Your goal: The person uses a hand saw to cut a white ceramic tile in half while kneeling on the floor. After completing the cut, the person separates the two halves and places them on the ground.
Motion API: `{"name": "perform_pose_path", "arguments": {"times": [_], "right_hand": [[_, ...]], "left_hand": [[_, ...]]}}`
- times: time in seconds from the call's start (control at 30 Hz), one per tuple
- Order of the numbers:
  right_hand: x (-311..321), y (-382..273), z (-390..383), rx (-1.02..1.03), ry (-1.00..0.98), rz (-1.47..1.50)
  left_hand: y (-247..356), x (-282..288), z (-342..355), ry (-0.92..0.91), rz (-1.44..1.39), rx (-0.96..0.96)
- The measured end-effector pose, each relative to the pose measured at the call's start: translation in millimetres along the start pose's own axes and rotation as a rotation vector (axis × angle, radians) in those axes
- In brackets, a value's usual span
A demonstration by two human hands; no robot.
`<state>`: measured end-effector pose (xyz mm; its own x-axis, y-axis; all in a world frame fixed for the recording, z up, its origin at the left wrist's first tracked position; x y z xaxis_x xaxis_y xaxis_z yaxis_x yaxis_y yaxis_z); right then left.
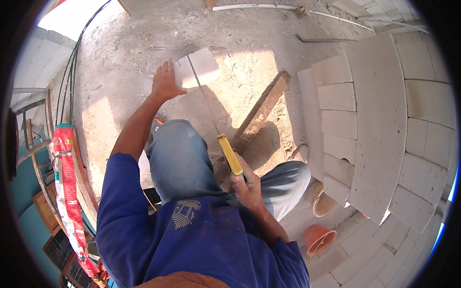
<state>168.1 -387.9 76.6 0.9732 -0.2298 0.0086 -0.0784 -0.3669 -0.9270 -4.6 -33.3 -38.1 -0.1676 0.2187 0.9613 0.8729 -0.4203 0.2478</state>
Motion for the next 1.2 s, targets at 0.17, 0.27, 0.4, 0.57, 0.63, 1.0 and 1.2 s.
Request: {"name": "perform_pose_path", "arguments": {"times": [0.17,0.27,0.4,0.57,0.63,1.0,1.2], "right_hand": [[-14.0,9.7,3.4,-0.023,-0.016,0.012],[-17.1,7.7,2.2,-0.073,-0.025,0.049],[-7.5,-2.6,-15.8,-0.183,-0.032,-0.059],[-14.3,-19.2,-4.9,0.017,-0.002,-0.165],[-30.5,-16.6,43.5,0.079,0.038,-0.217],[-23.0,-13.2,18.5,0.022,-0.029,-0.248],[-40.3,3.5,105.7,-0.103,-0.020,-0.174]], "left_hand": [[3.2,1.6,0.2,-0.033,0.009,0.035],[0.7,0.7,1.5,-0.042,-0.005,0.032],[-1.3,3.3,1.6,-0.061,-0.001,0.036],[-2.8,0.9,1.8,-0.030,-0.002,0.025],[0.0,-1.2,1.3,-0.002,-0.006,0.000],[-6.7,5.6,8.1,-0.052,-0.034,0.040],[-5.4,1.7,10.8,-0.036,-0.043,0.042]]}}
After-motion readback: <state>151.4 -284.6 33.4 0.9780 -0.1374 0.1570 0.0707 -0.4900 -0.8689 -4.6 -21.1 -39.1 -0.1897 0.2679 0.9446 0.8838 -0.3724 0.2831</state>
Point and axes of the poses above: each hand's wrist, its own z-axis towards the middle knuckle, its own x-axis out of the back of the hand, y = z × x, the point moved 5 cm from there along z, towards the middle knuckle, and after that the axes turned 5 degrees about -x, right-handed, at the moved point
